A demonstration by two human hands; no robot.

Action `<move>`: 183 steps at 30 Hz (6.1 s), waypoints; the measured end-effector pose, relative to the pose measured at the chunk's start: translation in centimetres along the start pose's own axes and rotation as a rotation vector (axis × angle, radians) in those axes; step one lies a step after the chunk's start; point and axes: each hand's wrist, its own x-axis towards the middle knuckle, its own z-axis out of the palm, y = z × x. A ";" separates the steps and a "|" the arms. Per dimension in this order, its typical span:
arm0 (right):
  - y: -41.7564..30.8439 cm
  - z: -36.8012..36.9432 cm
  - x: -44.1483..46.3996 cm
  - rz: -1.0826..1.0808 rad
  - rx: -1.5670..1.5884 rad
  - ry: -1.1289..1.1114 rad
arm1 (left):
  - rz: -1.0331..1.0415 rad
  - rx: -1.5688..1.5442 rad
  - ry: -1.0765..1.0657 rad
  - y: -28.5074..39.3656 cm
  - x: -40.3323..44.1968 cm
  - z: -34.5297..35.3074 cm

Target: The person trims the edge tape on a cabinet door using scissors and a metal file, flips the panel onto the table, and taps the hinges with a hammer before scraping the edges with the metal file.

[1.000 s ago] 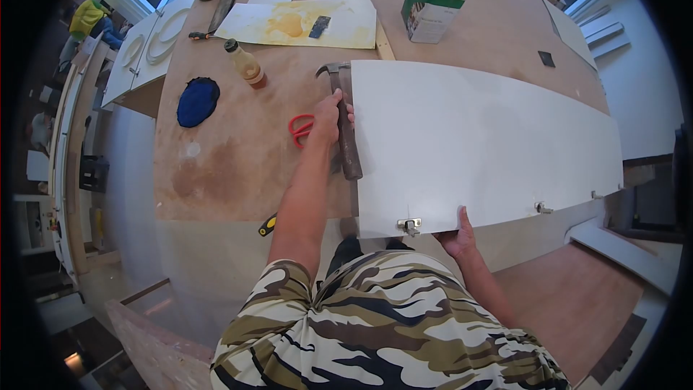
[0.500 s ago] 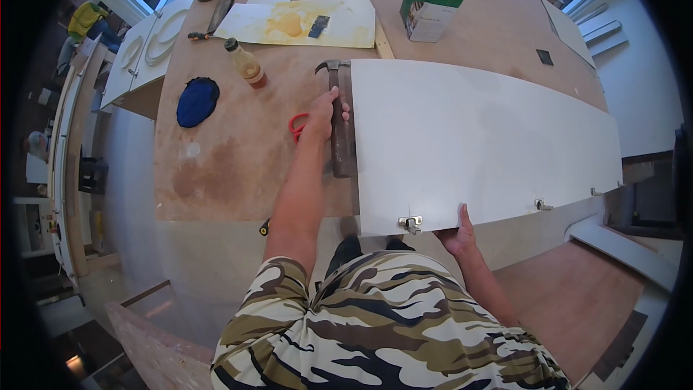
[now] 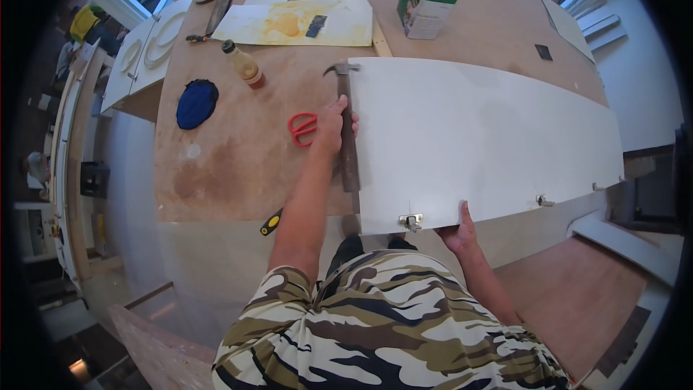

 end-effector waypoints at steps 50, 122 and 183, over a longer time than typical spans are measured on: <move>0.1 -0.5 0.2 -0.015 -0.033 0.021 | 0.039 0.290 0.066 3.3 0.3 -2.2; -2.2 3.8 -0.5 -1.115 -2.541 -0.373 | 0.348 0.130 0.170 -22.8 -30.1 -8.5; -4.8 11.6 -2.3 -1.339 -2.468 -0.403 | 0.817 0.649 -0.074 -17.7 -21.5 -9.6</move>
